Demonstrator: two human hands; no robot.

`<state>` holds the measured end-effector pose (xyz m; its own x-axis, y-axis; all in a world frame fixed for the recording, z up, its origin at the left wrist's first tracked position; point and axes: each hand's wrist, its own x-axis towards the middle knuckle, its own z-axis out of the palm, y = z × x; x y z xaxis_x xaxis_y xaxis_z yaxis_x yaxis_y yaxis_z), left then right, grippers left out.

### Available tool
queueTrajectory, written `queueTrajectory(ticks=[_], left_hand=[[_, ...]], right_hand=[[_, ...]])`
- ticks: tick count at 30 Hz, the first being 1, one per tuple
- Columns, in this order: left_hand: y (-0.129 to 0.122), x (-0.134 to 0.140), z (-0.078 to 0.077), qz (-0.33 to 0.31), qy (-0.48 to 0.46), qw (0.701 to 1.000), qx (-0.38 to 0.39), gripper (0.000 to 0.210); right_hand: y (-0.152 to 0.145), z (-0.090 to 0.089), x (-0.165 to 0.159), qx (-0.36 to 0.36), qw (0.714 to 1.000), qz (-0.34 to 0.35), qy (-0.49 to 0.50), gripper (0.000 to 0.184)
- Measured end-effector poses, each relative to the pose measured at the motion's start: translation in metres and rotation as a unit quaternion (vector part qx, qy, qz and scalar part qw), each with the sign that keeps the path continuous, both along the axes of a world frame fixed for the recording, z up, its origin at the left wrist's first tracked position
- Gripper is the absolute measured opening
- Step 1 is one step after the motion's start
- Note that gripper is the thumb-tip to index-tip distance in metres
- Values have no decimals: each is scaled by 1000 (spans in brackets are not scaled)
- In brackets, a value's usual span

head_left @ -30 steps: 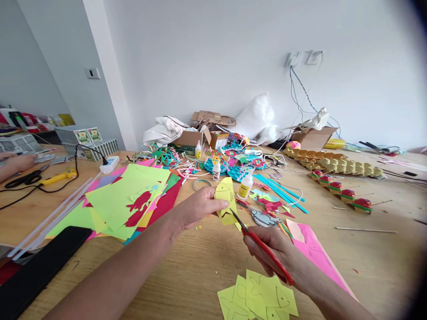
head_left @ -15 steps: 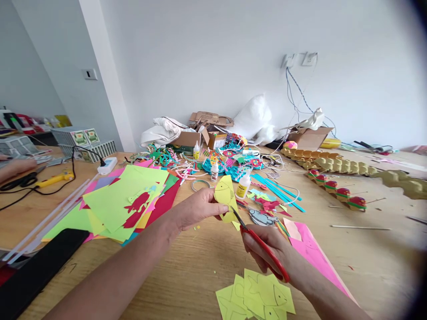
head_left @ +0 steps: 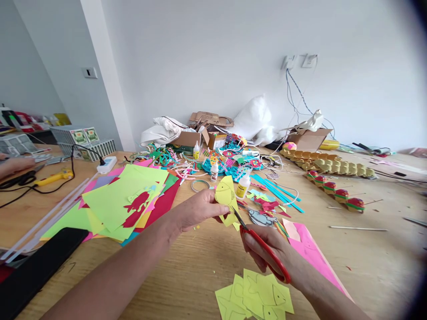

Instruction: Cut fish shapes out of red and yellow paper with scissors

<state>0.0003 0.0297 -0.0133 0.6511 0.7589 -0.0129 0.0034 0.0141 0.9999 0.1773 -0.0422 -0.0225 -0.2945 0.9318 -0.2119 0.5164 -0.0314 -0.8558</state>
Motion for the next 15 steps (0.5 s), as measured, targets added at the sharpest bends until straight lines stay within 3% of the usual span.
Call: queueTrajectory(ticks=[8,15], left_hand=[[0,0,-1,-6,10,1000,11,11],[-1,0,0,-10,12,1000,6,10]], right_hand=[[-2,-1,0,-10,1000,-2,3,34],[0,-1,3,95,991,10,-89,40]])
